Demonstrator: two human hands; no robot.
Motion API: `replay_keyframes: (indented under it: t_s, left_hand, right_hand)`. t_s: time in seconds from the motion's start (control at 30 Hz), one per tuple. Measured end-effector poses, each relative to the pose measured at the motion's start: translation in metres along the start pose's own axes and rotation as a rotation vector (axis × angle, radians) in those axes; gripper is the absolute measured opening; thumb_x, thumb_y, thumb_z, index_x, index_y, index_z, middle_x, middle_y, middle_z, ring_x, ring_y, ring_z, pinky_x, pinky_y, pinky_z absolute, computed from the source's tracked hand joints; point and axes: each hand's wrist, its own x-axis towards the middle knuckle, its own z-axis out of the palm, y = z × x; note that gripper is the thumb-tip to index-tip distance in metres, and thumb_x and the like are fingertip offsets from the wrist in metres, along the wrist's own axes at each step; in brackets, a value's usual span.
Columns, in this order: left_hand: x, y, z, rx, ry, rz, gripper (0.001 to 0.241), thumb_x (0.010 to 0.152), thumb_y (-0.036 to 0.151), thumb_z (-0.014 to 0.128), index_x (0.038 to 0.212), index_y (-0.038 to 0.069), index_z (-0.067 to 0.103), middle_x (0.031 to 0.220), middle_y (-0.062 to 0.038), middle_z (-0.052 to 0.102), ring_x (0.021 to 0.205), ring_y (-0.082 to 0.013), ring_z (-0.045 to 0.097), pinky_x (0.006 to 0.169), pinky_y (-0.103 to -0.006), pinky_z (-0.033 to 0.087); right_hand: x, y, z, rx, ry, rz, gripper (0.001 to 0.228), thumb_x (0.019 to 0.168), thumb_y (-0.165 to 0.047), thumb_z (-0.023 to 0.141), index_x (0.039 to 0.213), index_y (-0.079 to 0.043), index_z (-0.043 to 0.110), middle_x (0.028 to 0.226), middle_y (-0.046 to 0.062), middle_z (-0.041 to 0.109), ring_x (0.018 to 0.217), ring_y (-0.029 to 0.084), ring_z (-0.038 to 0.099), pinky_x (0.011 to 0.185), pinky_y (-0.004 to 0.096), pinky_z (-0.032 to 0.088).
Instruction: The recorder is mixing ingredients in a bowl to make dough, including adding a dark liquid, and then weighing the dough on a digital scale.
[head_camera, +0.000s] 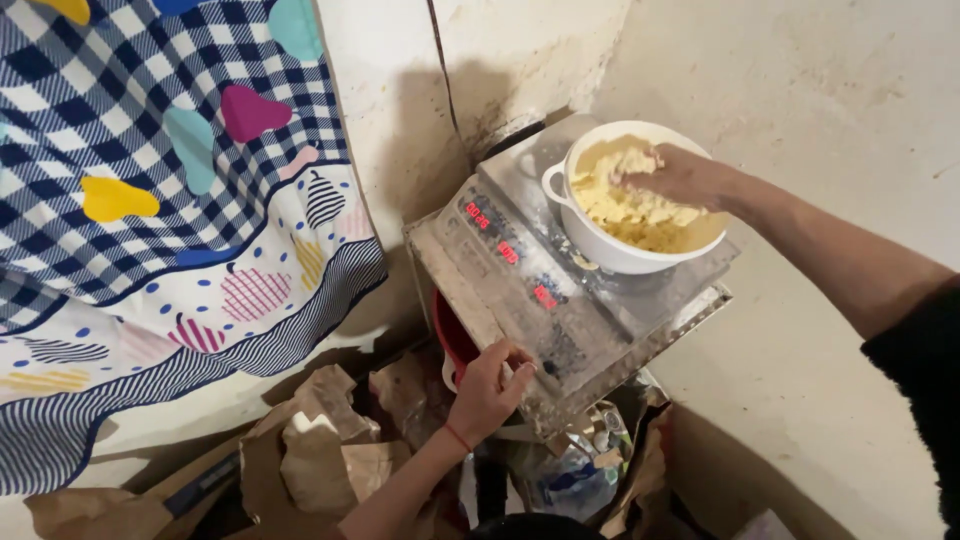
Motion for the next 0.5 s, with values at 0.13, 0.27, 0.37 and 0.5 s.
replay_keyframes:
  t_s: [0.13,0.27,0.37,0.5]
  left_hand:
    - [-0.008,-0.002,-0.002,0.075,-0.026,0.14,0.015,0.094,0.017,0.07,0.101,0.005,0.065,0.091,-0.012,0.066,0.083,-0.0241,0.067,0.074,-0.0354,0.054]
    - [-0.011,-0.014,-0.002,0.248,-0.095,0.243,0.023,0.088,0.018,0.074,0.105,0.005,0.066,0.097,-0.015,0.067,0.096,-0.0317,0.065,0.084,-0.0417,0.053]
    - [-0.013,-0.021,-0.001,0.353,-0.154,0.369,0.029,0.084,0.016,0.074,0.109,0.005,0.066,0.103,-0.014,0.069,0.107,-0.0343,0.062,0.093,-0.0443,0.05]
    - [-0.017,-0.028,0.0,0.463,-0.246,0.427,0.049,0.086,0.019,0.071,0.131,0.005,0.06,0.112,-0.01,0.07,0.117,-0.0326,0.058,0.101,-0.0468,0.045]
  right_hand:
    - [0.012,0.028,0.011,-0.265,0.251,-0.003,0.053,0.097,-0.048,0.063,0.119,0.0,0.069,0.102,0.021,0.074,0.092,0.031,0.071,0.081,0.046,0.054]
    - [0.012,0.047,0.024,-0.465,0.435,-0.067,0.047,0.103,-0.042,0.067,0.103,0.005,0.073,0.078,0.03,0.066,0.071,0.042,0.067,0.069,0.049,0.053]
    - [-0.001,0.036,0.026,-0.484,0.539,-0.183,0.034,0.091,-0.032,0.074,0.104,-0.001,0.077,0.077,0.03,0.065,0.068,0.041,0.066,0.068,0.048,0.053]
    - [0.001,0.044,0.013,-0.525,0.571,-0.217,0.037,0.071,-0.018,0.077,0.105,-0.003,0.077,0.08,0.027,0.068,0.071,0.038,0.07,0.073,0.047,0.057]
